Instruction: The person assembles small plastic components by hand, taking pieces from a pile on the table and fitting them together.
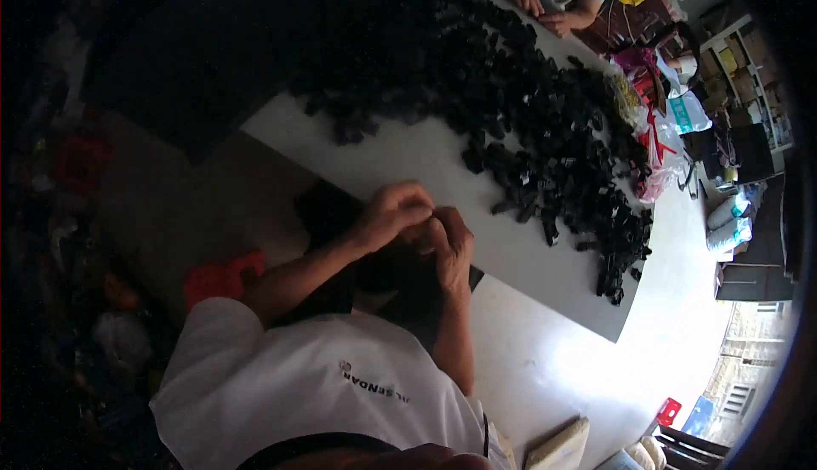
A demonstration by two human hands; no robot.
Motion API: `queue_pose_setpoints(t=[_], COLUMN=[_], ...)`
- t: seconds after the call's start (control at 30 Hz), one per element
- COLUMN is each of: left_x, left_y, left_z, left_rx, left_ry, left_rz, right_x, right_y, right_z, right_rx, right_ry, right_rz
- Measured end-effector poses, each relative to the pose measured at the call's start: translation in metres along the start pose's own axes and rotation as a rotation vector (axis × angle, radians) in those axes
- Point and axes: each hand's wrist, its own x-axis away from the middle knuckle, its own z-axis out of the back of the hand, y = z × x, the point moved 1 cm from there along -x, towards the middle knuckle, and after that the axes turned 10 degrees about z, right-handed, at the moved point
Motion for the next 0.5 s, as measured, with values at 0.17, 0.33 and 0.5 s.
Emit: queue_pose_setpoints(t=[0.17, 0.33, 0.5], left_x=[0.017, 0.011, -0.001], left_y=[0.018, 0.01, 0.019], left_z=[-0.001, 0.059, 0.103], left_rx=[-0.154, -0.683, -1.131], left_ry=[0.045, 0.436, 0.807], left_rz=[-0.016, -0.311, -0.367], right_x=[0.0, 0.023, 0.027], right_y=[0.003, 0.022, 0.016], right_z=[-0.008, -0.016, -0.037], right_rx=[-0.178, 0.458, 0.6], right_ry=[0.032, -0.126, -0.273], right_rz=[-0.021, 0.272, 0.123])
